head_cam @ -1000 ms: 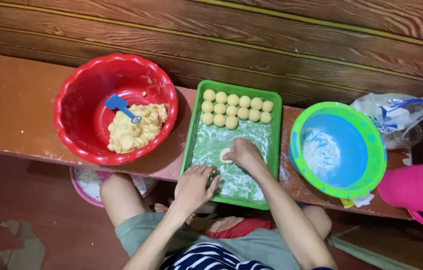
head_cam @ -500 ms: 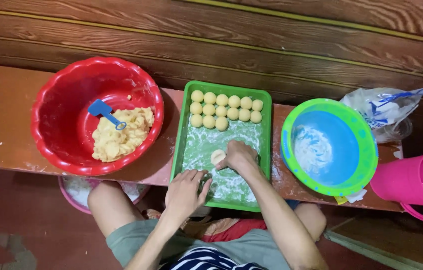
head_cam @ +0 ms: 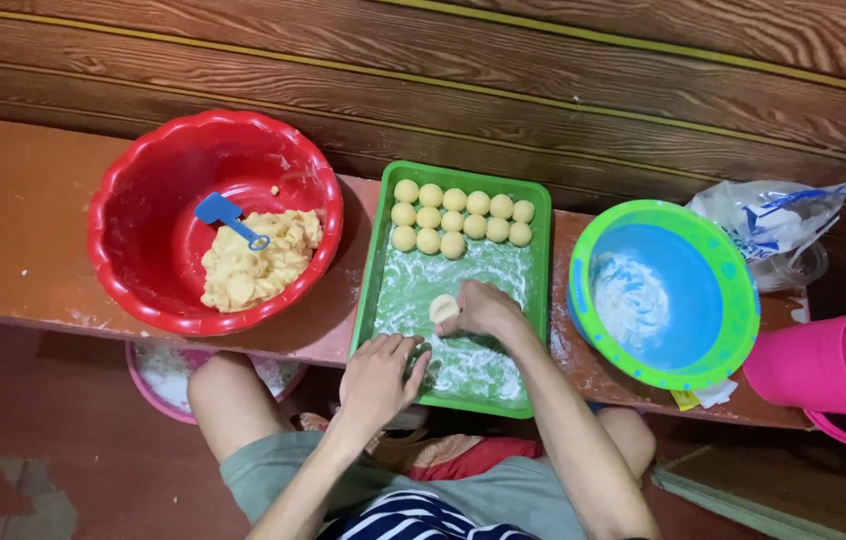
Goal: The person is taking portions of dough, flattening them, and rolling them into uniform balls before placing them on a tray.
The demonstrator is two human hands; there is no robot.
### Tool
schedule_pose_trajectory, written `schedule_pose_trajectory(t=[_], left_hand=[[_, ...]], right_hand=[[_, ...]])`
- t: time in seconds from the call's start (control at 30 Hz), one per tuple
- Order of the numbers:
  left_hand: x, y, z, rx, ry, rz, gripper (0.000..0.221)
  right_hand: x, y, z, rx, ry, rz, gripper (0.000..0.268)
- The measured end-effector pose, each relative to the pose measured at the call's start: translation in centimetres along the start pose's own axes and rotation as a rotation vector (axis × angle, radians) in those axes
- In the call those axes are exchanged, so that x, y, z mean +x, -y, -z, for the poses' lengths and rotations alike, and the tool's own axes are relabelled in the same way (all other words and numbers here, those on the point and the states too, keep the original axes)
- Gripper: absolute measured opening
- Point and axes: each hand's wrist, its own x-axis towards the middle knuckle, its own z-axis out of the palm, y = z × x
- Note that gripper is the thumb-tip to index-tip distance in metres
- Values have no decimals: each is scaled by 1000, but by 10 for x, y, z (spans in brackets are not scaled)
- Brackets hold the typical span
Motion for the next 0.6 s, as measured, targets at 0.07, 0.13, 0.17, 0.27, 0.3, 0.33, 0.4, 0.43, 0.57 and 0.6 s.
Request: schedule_pose_trajectory(t=[0.07,0.13,0.17,0.27,0.3,0.33,0.4,0.43,0.57,0.6], left_hand=[[-2,0,-1,5,0,-3,28],[1,2,-2,14,-6,-7,29],[1,3,-4,14,18,-1,29],[5,1,-5,15,49,17,30],[4,0,-2,24,50,21,31],[2,-1,-2,20,66,32,31],[6,-1,0,16,62,15,30],[7,0,1,24,41,9,30],[7,1,1,3,76,15,30],[5,2,-1,1,85,11,31]], right_hand=[[-25,26,10,-40,-11,-37,62],[-31,43,18,-82,-27,-70,62],[-26,45,16,-124,-39,-84,64],[4,37,6,-191,-37,-127,76],[15,34,-2,-213,-31,-150,86],[13,32,-3,-211,-12,-153,86],[11,35,6,-235,-23,-147,86],[6,39,10,-241,-43,-138,86],[-2,41,10,-205,-29,-108,81],[0,38,5,-197,-25,-72,79]])
